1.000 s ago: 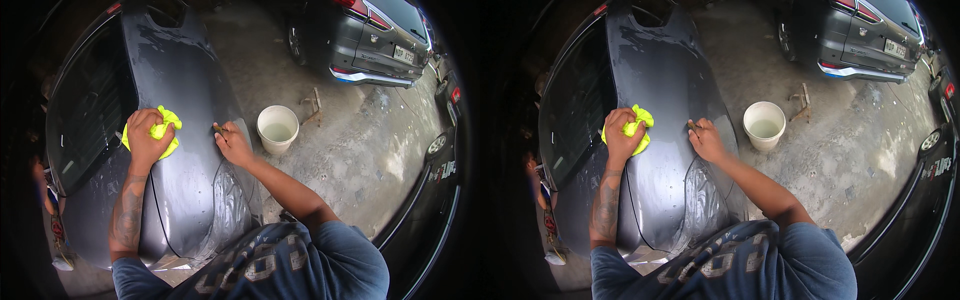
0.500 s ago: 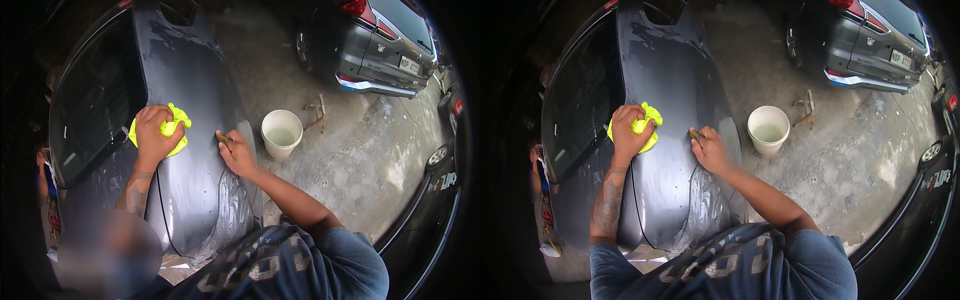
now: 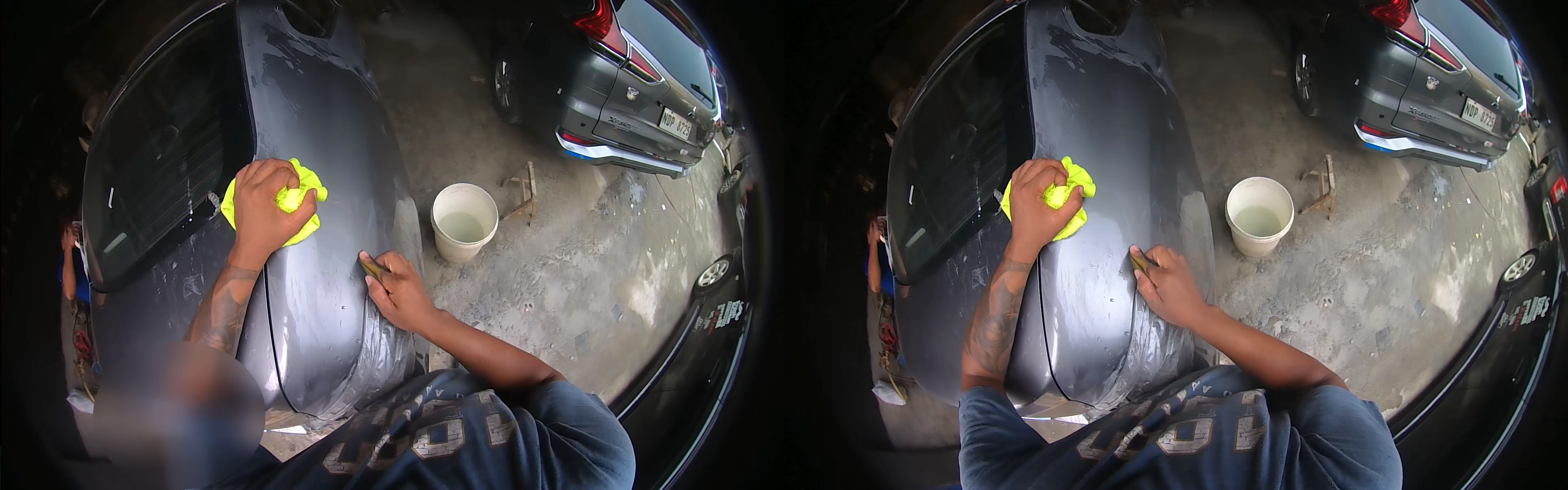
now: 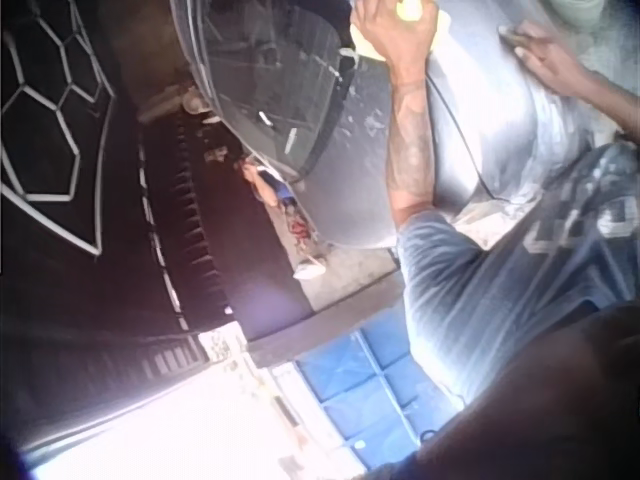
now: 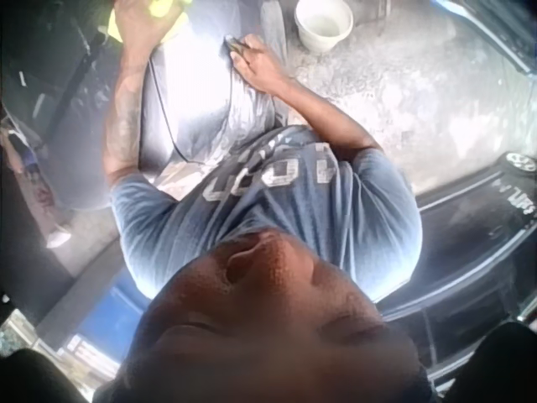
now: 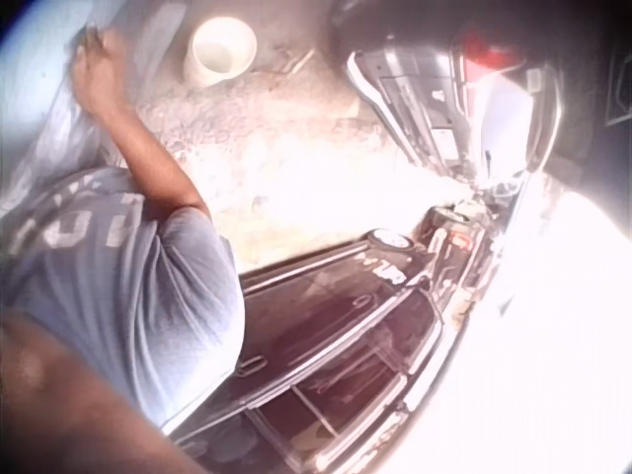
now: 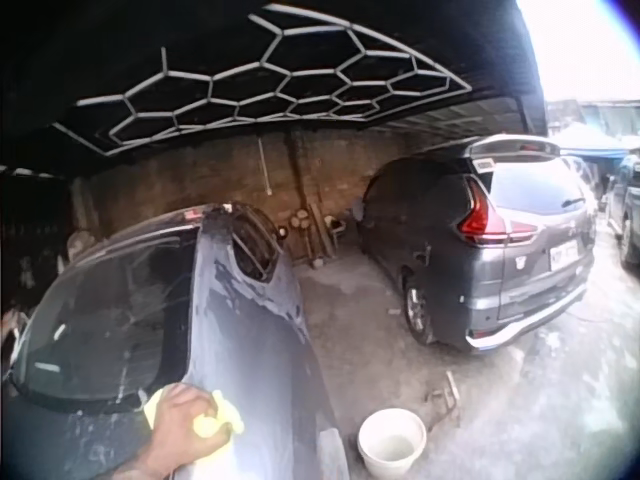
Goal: The person sands the hood of a gray car using a yellow sanding block and a black sanding block, alternating between them. They wipe the surface with a yellow cloth and occasionally dip the cloth into a white bucket of water. The work is performed in a garage with other vehicles visible.
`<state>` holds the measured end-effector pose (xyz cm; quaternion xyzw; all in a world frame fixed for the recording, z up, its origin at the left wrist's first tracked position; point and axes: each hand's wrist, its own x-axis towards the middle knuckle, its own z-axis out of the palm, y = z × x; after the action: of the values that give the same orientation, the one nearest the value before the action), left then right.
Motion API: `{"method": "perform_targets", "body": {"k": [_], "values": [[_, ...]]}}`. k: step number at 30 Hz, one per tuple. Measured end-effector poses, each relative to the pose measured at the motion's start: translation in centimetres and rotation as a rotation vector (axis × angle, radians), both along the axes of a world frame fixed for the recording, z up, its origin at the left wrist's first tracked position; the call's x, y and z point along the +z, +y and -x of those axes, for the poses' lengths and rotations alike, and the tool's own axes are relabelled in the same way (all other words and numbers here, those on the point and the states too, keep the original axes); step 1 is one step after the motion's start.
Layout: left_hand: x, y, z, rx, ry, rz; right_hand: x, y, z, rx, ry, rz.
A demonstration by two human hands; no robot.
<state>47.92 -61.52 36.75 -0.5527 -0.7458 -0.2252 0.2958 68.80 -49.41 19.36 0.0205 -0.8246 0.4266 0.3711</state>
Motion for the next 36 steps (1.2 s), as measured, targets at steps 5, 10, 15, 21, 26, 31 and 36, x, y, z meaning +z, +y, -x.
{"method": "perform_targets", "body": {"k": [5, 10, 15, 21, 26, 31, 36], "values": [[0.2, 0.1, -0.1, 0.008, -0.015, -0.013, 0.3, 2.4, 2.2, -0.028, -0.145, 0.033], [0.5, -0.5, -0.6, 0.03, -0.024, 0.01, 0.4, 1.2, 1.3, -0.037, -0.078, -0.081], [-0.1, -0.5, -0.2, 0.016, -0.055, -0.017, 1.7, -1.0, -0.9, -0.011, -0.133, -0.069], [0.2, -0.1, -1.8, 0.062, 0.011, 0.051, 1.2, 1.5, 1.3, -0.087, -0.272, 0.029], [0.1, -1.4, -2.4, 0.117, -0.014, 0.257, 1.9, -5.2, -5.1, -0.042, -0.169, -0.063], [0.3, -5.1, -7.7, -0.046, -0.074, 0.402, 2.7, -4.5, -2.8, -0.152, -0.128, -0.08], [-0.2, -6.7, -5.6, 0.007, -0.011, 0.186, 4.7, -9.4, -6.1, -0.163, -0.097, -0.124]]}}
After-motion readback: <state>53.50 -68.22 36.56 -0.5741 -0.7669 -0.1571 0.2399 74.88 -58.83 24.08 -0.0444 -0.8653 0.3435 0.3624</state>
